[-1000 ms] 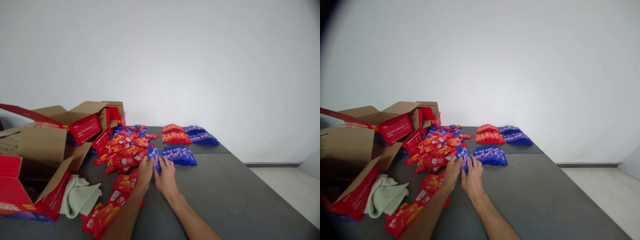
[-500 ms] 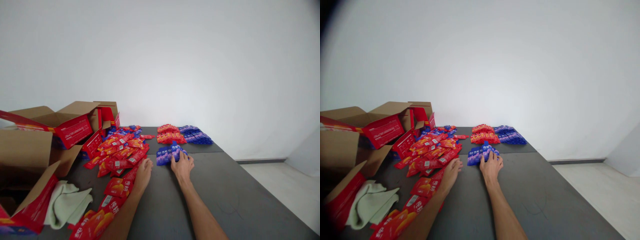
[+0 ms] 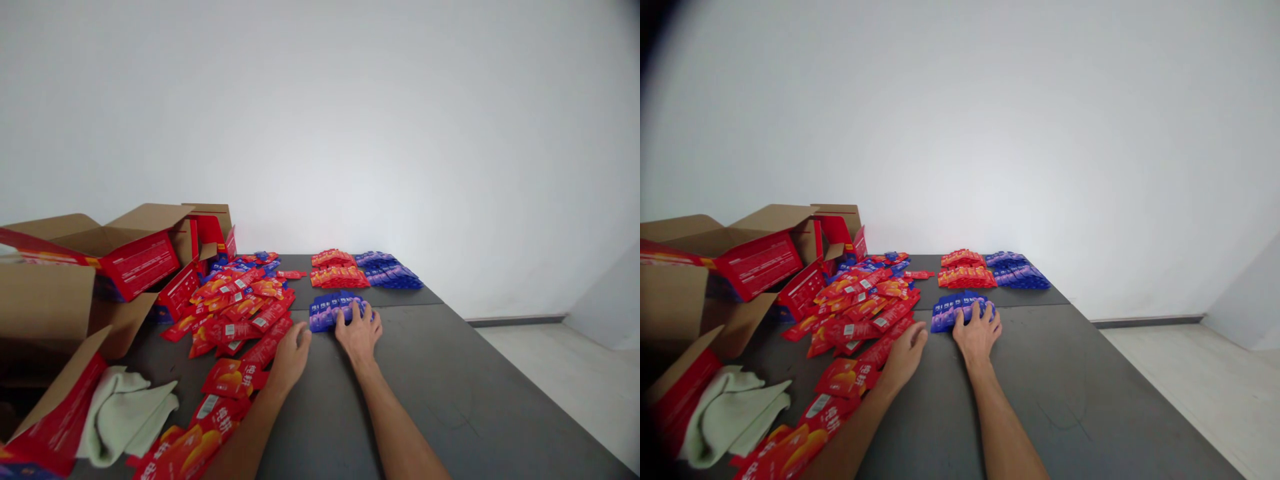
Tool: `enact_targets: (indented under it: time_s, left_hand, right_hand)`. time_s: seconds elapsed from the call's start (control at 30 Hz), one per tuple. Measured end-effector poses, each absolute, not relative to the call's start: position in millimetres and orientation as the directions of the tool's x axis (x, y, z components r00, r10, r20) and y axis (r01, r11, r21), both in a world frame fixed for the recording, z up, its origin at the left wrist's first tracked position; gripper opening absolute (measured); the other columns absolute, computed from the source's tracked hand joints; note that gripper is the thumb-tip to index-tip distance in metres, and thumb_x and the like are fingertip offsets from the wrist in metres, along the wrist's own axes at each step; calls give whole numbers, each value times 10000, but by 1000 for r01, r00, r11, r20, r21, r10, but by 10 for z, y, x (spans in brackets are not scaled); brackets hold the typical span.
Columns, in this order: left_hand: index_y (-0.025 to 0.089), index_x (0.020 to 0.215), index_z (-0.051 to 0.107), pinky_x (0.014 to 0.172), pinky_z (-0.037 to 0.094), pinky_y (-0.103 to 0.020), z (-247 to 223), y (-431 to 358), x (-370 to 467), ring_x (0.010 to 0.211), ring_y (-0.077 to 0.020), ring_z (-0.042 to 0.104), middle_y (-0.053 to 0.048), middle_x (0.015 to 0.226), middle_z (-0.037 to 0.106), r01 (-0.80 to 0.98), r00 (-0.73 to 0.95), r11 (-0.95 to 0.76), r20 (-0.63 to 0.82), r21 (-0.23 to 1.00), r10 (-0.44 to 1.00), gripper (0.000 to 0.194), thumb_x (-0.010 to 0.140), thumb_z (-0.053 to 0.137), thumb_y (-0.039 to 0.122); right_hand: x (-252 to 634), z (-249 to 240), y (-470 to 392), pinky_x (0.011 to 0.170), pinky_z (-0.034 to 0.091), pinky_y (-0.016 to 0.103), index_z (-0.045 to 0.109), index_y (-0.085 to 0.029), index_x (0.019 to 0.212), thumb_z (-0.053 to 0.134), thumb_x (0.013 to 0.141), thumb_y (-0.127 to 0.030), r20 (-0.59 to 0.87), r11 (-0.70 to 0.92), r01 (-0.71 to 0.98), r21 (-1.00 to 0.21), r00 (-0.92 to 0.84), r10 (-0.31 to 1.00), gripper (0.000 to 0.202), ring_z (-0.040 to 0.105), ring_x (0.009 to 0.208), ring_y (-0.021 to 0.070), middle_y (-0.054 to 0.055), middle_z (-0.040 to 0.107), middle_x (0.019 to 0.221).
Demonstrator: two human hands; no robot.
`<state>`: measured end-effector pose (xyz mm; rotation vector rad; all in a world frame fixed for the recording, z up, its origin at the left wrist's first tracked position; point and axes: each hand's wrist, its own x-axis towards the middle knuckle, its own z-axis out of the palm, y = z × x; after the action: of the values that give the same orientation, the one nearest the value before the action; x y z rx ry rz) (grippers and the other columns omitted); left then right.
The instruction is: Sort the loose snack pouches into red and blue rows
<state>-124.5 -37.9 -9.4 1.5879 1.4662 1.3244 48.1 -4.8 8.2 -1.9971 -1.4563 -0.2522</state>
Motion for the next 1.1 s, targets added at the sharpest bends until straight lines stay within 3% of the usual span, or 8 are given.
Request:
enact_targets:
  time_s: [0.2,0.37,0.47,0.83,1.1]
  left_hand:
    - [164,1327,549,1147,290,-404,-131,-305,-1185,1355,-241,412,-131,1410,513,563,35,-307,349,767,936,487,889,461,356]
    - [271,1470,374,1175,203,-442,-87,-143,-1038,1459,-297,194,-74,1594,209,717,197,-300,230,629,953,774,732,606,236]
    - [327,1490,316,1168,171,-499,-53,-28,-923,1470,-337,116,-41,1617,116,760,258,-287,135,582,957,875,682,630,207]
    - [390,1493,266,1070,128,-704,-67,126,-670,1456,-428,26,-66,1623,53,781,256,-269,105,564,961,829,741,608,314]
    - [408,1480,291,1089,35,-695,-154,148,-459,1455,-405,101,-49,1617,124,799,249,-271,116,536,962,719,819,520,242]
  right_hand:
    - [488,-2,-14,1029,214,584,482,-226,1399,422,896,-532,447,-197,905,-376,364,817,592,298,1315,411,158,348,1483]
    - [522,-51,-7,1021,207,623,380,-265,1465,434,885,-560,405,-197,903,-383,355,843,653,271,1339,429,154,280,1524]
    - [553,-56,-20,1005,210,652,334,-297,1484,469,867,-562,341,-178,903,-390,321,883,685,264,1346,443,151,256,1537]
    - [970,55,-25,1002,204,684,285,-386,1483,652,777,-518,215,9,958,-285,55,975,807,156,1399,469,118,158,1586]
    - [1129,-65,43,974,319,611,318,-344,1477,569,852,-456,187,104,952,-288,-51,981,683,251,1371,436,137,229,1561]
